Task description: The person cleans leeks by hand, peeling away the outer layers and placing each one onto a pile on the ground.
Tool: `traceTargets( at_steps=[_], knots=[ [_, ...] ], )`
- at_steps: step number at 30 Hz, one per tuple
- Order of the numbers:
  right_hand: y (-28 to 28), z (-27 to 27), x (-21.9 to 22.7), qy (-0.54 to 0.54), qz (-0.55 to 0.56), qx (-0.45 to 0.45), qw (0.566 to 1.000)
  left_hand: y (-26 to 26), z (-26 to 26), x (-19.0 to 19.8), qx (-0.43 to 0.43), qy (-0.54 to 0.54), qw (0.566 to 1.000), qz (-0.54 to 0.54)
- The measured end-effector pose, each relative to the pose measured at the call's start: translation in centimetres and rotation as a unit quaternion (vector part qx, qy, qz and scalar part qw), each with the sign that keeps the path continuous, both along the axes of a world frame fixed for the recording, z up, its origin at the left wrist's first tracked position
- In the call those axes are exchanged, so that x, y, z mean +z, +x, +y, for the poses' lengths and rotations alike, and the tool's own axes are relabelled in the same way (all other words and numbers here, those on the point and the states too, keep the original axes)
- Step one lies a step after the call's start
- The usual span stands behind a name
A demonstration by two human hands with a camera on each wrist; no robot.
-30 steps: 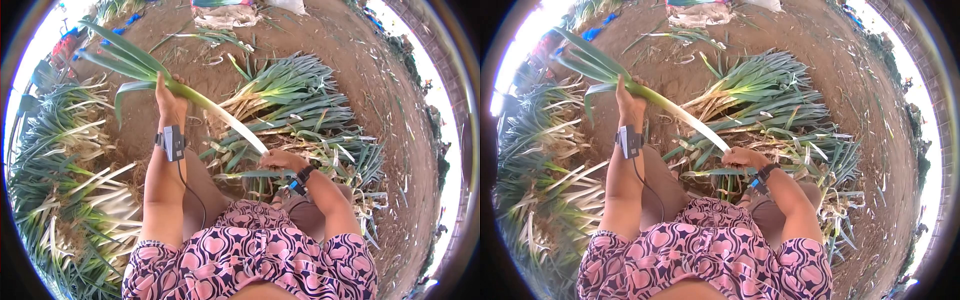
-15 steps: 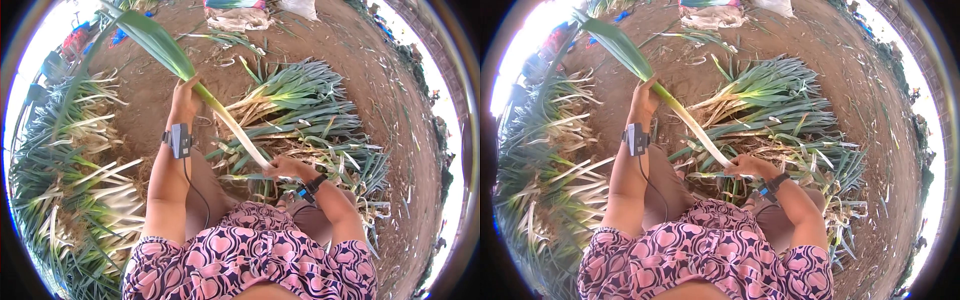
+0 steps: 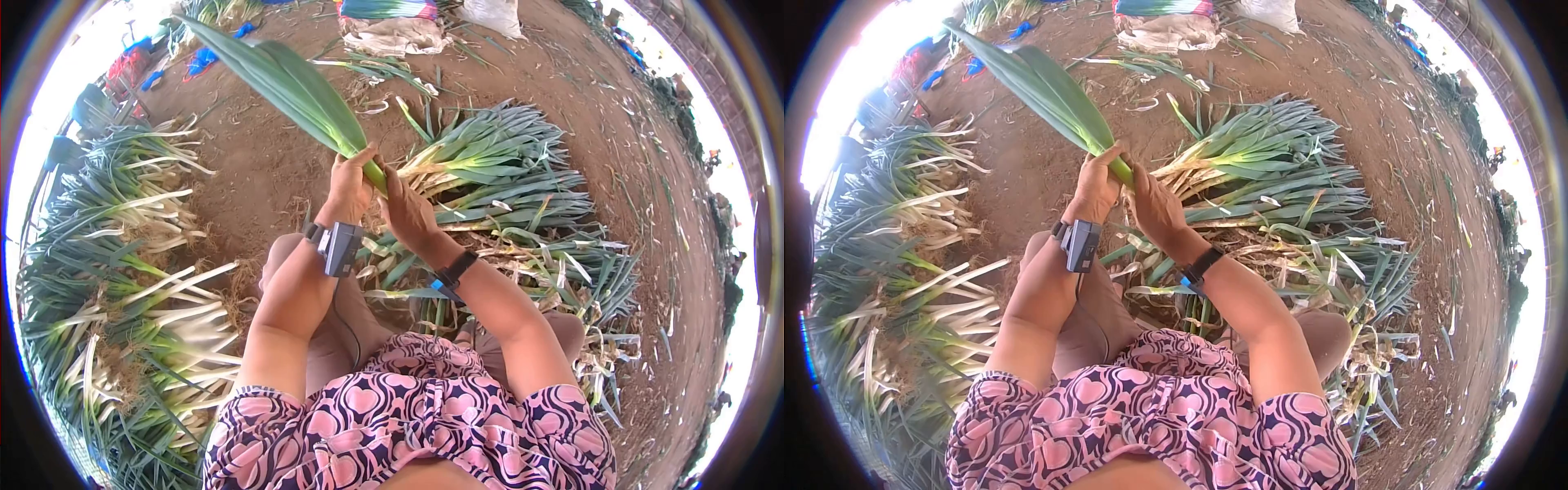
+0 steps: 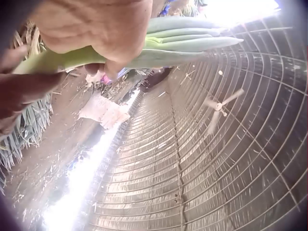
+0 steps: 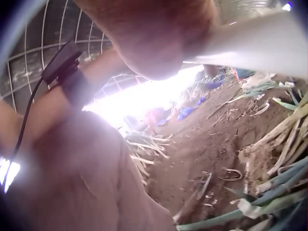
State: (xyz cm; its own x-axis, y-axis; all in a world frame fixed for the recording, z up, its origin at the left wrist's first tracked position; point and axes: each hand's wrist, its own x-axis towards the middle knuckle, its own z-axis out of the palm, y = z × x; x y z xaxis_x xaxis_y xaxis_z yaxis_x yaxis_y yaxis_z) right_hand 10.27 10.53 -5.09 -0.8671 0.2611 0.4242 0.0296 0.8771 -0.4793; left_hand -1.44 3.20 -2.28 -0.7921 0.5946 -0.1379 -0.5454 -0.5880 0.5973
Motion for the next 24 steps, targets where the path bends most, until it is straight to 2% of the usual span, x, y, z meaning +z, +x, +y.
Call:
traceTargets(
  at_steps=[2,3,6,7,8,10,13,16,18,20,21,22,24],
  knots=[
    [1.3,0.7,-1.9,0.062,-0.033,-0.007,0.997,-0.2,-0.2,0.2,0.056,-0.045,0.996,-0.043],
    [2.3,0.6,-0.8,0.014,-0.209,-0.033,0.977,-0.8,-0.2,-0.4,0.071,-0.058,0.994,-0.056],
    [3.6,0.3,0.2,0.072,-0.173,-0.127,0.974,-1.1,-0.2,-0.7,0.086,-0.071,0.993,-0.034],
    [2.6,-0.3,0.8,0.066,-0.115,-0.122,0.984,-0.5,-0.2,0.1,0.080,-0.071,0.994,-0.030],
    [1.5,-0.6,1.6,0.034,-0.097,-0.081,0.991,0.1,0.0,0.5,0.073,-0.071,0.994,-0.027],
    [-0.8,-2.3,1.1,0.092,0.088,-0.063,0.990,1.0,0.2,0.3,0.083,-0.043,0.995,-0.038],
    [-1.2,-2.3,-1.1,0.170,-0.014,-0.114,0.979,-0.1,0.0,-0.7,0.097,-0.035,0.990,-0.092],
    [2.1,0.5,-1.7,0.142,-0.160,-0.044,0.976,-1.6,-1.3,-1.2,0.120,-0.053,0.985,-0.109],
    [4.3,2.3,-4.2,0.214,-0.266,-0.107,0.934,-2.7,-1.9,-1.5,0.131,-0.041,0.986,-0.100],
    [4.5,2.9,-4.5,0.175,-0.219,-0.100,0.955,-2.8,-2.3,-0.7,0.092,-0.019,0.994,-0.054],
    [4.0,2.4,-3.3,0.096,-0.118,-0.060,0.987,-2.4,-2.4,-0.1,0.067,-0.008,0.997,-0.026],
    [3.6,1.6,-2.0,0.017,-0.014,-0.021,1.000,-1.7,-2.2,0.3,0.039,0.003,0.999,0.000],
    [1.7,-0.7,0.6,0.014,0.013,-0.037,0.999,-0.6,-1.8,0.8,0.016,0.019,1.000,0.014]
  ],
)
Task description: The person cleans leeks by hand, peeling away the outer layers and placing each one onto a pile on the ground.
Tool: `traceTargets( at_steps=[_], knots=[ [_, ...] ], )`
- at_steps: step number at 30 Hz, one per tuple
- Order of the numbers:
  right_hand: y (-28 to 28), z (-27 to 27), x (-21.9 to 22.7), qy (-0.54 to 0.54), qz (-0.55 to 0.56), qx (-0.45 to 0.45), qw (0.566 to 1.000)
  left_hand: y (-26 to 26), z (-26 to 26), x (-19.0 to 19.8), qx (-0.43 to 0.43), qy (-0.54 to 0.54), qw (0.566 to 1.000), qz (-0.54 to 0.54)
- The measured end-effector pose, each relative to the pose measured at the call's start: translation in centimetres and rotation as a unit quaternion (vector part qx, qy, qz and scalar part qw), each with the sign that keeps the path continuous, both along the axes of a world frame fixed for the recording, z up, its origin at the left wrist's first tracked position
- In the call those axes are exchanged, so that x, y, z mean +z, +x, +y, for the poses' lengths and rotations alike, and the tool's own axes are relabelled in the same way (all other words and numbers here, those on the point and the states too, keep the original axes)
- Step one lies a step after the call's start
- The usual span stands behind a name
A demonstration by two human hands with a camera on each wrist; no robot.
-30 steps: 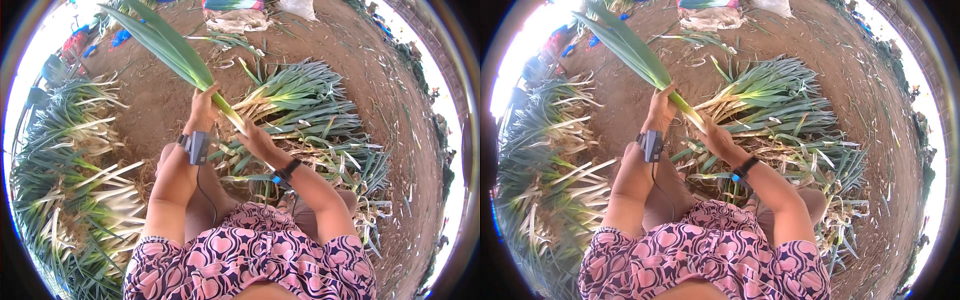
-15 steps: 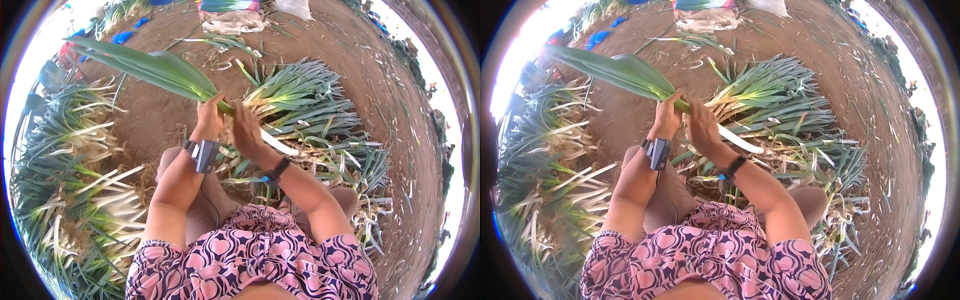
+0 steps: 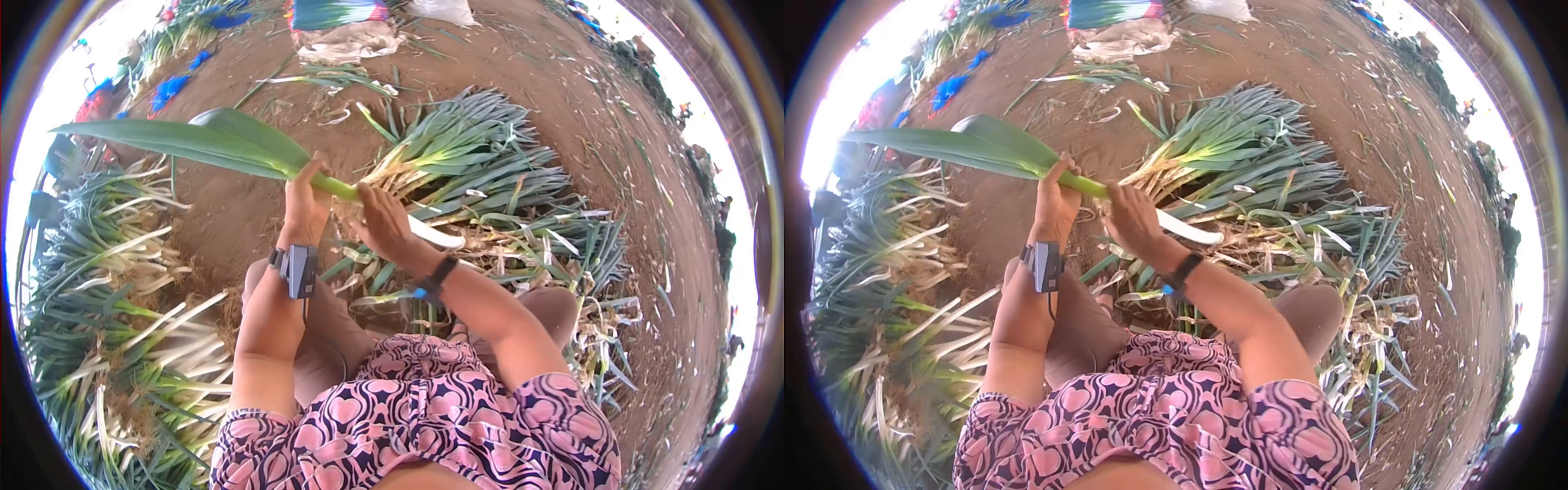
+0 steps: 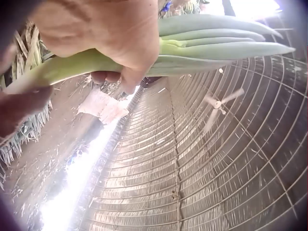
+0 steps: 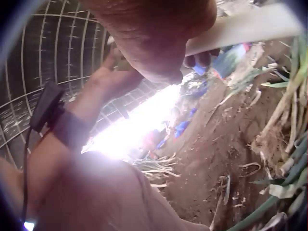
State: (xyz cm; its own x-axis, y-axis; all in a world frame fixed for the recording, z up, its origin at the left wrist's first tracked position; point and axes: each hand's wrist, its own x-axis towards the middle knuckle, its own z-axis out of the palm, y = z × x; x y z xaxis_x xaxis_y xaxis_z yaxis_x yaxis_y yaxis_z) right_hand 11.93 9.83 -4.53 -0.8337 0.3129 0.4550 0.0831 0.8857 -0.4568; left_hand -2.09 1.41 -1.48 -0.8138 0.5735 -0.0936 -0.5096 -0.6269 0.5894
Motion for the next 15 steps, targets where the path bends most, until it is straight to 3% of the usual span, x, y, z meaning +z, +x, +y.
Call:
traceTargets(
  at_steps=[1,4,5,6,7,10,13,15],
  knots=[
    [-0.3,0.1,0.2,0.035,0.024,-0.014,0.999,0.2,-0.2,0.4,-0.014,0.017,1.000,0.007],
    [0.6,2.1,-2.6,-0.086,-0.081,0.006,0.993,0.4,-1.1,2.2,-0.009,0.008,1.000,0.005],
    [2.1,2.7,-2.9,-0.118,-0.182,-0.034,0.976,-0.2,-1.7,2.3,-0.009,0.015,1.000,0.018],
    [3.6,4.0,-4.9,-0.130,-0.193,-0.033,0.972,-0.8,-2.2,2.4,-0.010,0.022,0.999,0.032],
    [5.4,5.4,-8.0,-0.166,-0.142,-0.002,0.976,-1.4,-2.7,2.5,-0.013,0.030,0.999,0.037],
    [9.5,7.4,-8.6,-0.177,-0.287,0.185,0.923,-1.9,-3.4,2.8,-0.054,0.082,0.993,0.063],
    [10.1,5.5,-5.9,-0.288,-0.225,0.106,0.925,-2.0,-3.2,3.3,-0.029,0.074,0.989,0.124],
    [9.6,5.2,-5.5,-0.228,-0.212,0.094,0.946,-2.5,-3.1,3.3,-0.002,0.078,0.992,0.100]
  ],
)
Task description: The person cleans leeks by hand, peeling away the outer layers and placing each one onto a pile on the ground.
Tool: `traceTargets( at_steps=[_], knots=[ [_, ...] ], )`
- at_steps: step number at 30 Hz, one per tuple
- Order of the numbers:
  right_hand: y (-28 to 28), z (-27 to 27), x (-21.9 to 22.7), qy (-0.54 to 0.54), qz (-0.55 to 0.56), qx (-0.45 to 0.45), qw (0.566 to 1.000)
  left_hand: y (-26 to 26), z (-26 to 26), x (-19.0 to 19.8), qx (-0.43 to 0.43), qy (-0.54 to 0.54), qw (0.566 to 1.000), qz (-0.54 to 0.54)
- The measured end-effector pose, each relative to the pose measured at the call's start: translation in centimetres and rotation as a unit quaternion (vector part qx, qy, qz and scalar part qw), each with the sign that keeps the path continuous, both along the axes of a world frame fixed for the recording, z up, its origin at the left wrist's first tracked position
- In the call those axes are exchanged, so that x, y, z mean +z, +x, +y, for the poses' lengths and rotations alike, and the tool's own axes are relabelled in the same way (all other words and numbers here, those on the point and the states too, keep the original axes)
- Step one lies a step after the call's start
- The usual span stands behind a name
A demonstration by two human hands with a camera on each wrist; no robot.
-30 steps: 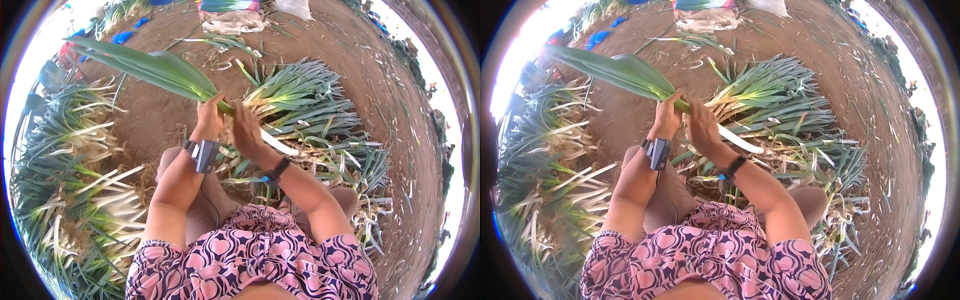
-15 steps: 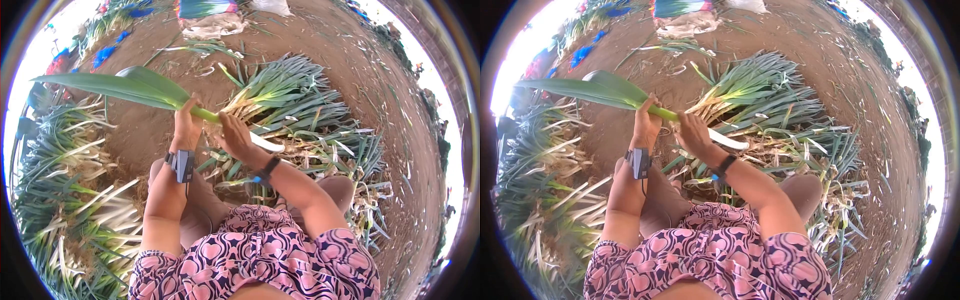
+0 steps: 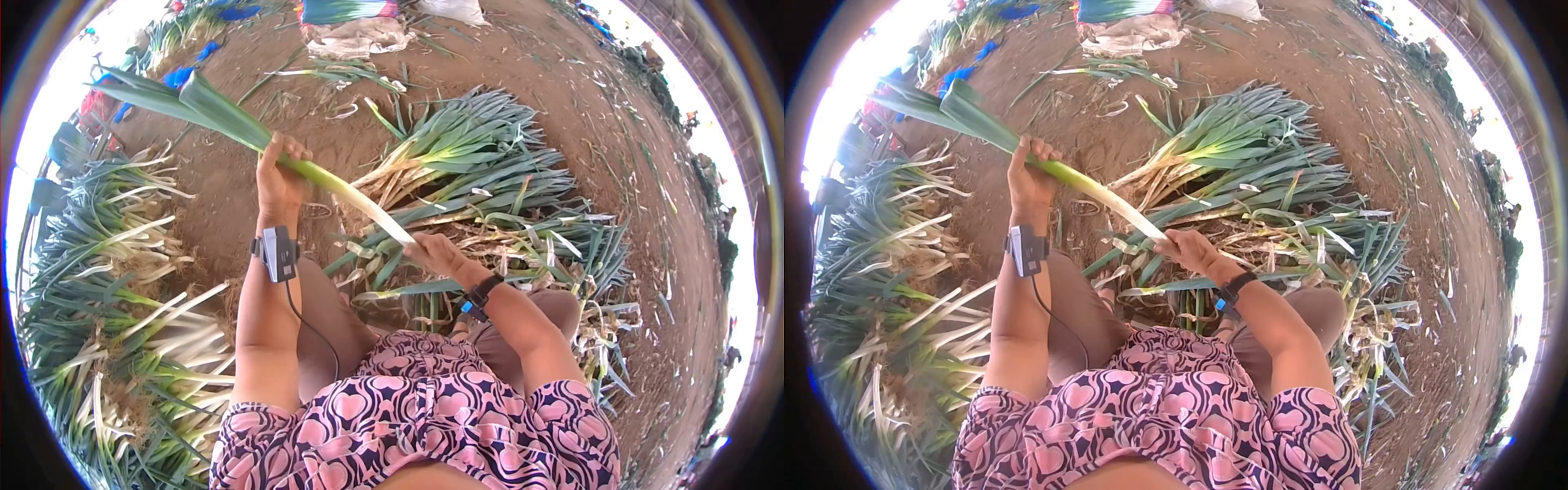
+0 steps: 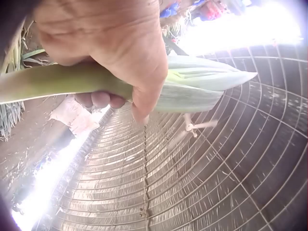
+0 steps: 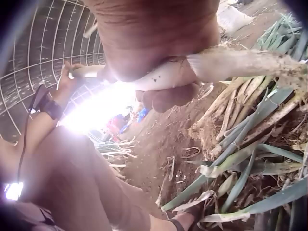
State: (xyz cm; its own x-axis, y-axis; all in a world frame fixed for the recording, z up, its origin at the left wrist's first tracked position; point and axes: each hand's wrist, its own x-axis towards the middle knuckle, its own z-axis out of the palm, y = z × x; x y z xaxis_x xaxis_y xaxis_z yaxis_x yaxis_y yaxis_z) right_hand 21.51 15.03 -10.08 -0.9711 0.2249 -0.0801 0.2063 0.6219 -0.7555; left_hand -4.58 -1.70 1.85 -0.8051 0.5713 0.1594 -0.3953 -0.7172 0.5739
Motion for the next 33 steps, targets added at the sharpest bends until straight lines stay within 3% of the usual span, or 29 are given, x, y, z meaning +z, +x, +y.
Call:
traceTargets(
  at_steps=[1,4,7,8,11,14,15,16,17,18,20,22,23,24,25,27,30,31,32,33],
  knots=[
    [-0.3,-0.2,0.2,0.031,0.010,-0.002,0.999,-0.3,0.0,0.0,0.013,0.004,1.000,-0.013],
    [-0.4,-1.2,0.7,-0.006,-0.004,-0.073,0.997,-0.8,-0.2,-0.1,0.012,0.014,1.000,-0.010],
    [-1.1,-1.1,2.3,-0.052,-0.111,-0.163,0.979,-0.3,-0.1,0.1,0.031,-0.003,1.000,-0.005],
    [-1.0,0.6,-2.8,0.278,0.038,-0.033,0.959,-0.1,0.0,0.0,0.036,-0.006,0.999,-0.007],
    [-3.6,-1.1,-1.5,0.013,0.096,-0.225,0.970,0.7,0.7,-0.5,0.047,-0.016,0.999,-0.019],
    [-6.8,-4.0,1.4,0.273,0.195,-0.148,0.931,2.1,1.6,-0.6,0.048,-0.032,0.997,-0.059],
    [-7.1,-3.9,2.5,0.132,0.120,-0.186,0.966,2.1,1.6,-0.6,0.041,-0.039,0.996,-0.062],
    [-7.4,-3.8,3.5,-0.012,0.043,-0.218,0.975,2.0,1.5,-0.8,0.035,-0.045,0.996,-0.066],
    [-7.7,-3.4,4.1,-0.154,-0.036,-0.242,0.957,2.0,1.4,-0.9,0.030,-0.050,0.996,-0.071],
    [-8.0,-2.6,3.1,-0.099,-0.047,-0.255,0.961,2.0,1.4,-0.8,0.041,-0.048,0.996,-0.061],
    [-6.5,0.2,-1.1,0.188,0.027,-0.228,0.955,2.1,1.0,-0.7,0.064,-0.050,0.996,-0.038],
    [-2.7,2.7,-4.7,0.137,-0.029,-0.303,0.943,0.8,-0.3,0.3,0.132,-0.086,0.986,-0.060],
    [-0.6,2.4,-2.7,0.116,-0.109,-0.315,0.936,-0.2,-1.0,0.6,0.167,-0.099,0.978,-0.074],
    [0.6,3.5,-3.8,0.215,-0.166,-0.297,0.915,-1.9,-1.6,-0.6,0.165,-0.071,0.982,-0.055],
    [2.1,5.8,-9.0,0.146,-0.052,-0.328,0.932,-2.0,-1.3,-0.6,0.169,-0.072,0.981,-0.065],
    [-0.5,3.1,-4.0,0.217,-0.023,-0.334,0.917,-0.9,-0.5,-1.0,0.173,-0.085,0.978,-0.085],
    [-7.2,-0.7,-1.1,0.143,0.272,-0.246,0.919,1.6,2.0,-1.8,0.135,-0.081,0.982,-0.104],
    [-8.9,-2.9,1.2,0.148,0.253,-0.193,0.936,2.1,2.5,-2.0,0.126,-0.080,0.982,-0.112],
    [-9.4,-5.9,6.2,0.091,0.189,-0.218,0.953,2.3,2.5,-1.7,0.118,-0.081,0.983,-0.116],
    [-9.6,-5.2,4.2,0.112,0.147,-0.232,0.955,2.3,2.2,-1.4,0.110,-0.082,0.983,-0.121]
  ],
)
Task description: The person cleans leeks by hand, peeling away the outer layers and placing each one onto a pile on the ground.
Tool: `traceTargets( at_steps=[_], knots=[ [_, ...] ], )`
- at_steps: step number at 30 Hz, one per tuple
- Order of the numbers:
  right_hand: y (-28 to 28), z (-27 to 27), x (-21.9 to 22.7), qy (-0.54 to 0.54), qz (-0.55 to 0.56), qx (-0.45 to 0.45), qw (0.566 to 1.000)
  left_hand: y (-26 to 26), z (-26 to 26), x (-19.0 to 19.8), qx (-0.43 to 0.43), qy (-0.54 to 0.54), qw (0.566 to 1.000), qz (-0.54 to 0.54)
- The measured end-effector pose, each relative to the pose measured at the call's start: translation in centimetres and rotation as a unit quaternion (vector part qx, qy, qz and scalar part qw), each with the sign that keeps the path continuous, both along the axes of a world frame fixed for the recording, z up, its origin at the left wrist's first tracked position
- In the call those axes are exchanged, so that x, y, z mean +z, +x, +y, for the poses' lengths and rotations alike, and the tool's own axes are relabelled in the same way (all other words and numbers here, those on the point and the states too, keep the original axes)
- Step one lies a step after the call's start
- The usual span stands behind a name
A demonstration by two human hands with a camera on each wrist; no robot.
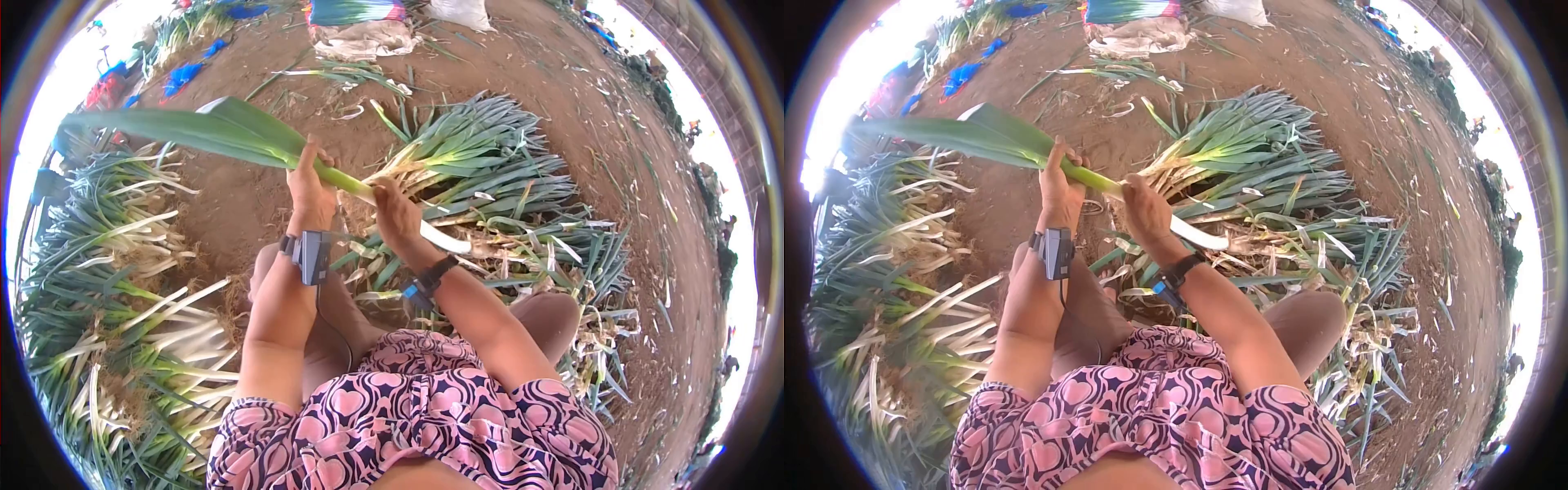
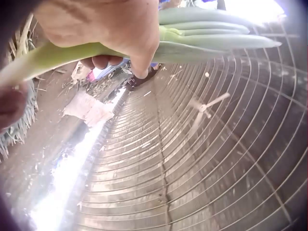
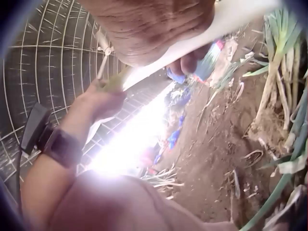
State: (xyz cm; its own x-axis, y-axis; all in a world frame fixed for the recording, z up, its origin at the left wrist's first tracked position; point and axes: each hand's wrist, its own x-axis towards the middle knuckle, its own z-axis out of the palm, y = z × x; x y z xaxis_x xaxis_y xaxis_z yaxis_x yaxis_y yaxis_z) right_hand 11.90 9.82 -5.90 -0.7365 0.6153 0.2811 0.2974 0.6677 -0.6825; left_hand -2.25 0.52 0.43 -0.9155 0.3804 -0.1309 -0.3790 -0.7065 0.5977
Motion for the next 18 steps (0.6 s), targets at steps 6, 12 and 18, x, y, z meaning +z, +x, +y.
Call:
traceTargets(
  at_steps=[6,12,18],
  knots=[
    [6.5,7.7,-11.8,0.153,-0.101,0.124,0.975,-2.5,-3.7,0.3,0.063,-0.003,0.998,0.024],
    [5.3,3.9,-9.1,-0.120,0.064,0.059,0.989,1.3,-2.1,1.8,0.018,-0.028,0.990,0.139],
    [-1.7,-2.2,0.9,-0.301,0.079,0.100,0.945,4.5,-1.8,1.2,0.024,-0.120,0.980,0.155]
  ],
)
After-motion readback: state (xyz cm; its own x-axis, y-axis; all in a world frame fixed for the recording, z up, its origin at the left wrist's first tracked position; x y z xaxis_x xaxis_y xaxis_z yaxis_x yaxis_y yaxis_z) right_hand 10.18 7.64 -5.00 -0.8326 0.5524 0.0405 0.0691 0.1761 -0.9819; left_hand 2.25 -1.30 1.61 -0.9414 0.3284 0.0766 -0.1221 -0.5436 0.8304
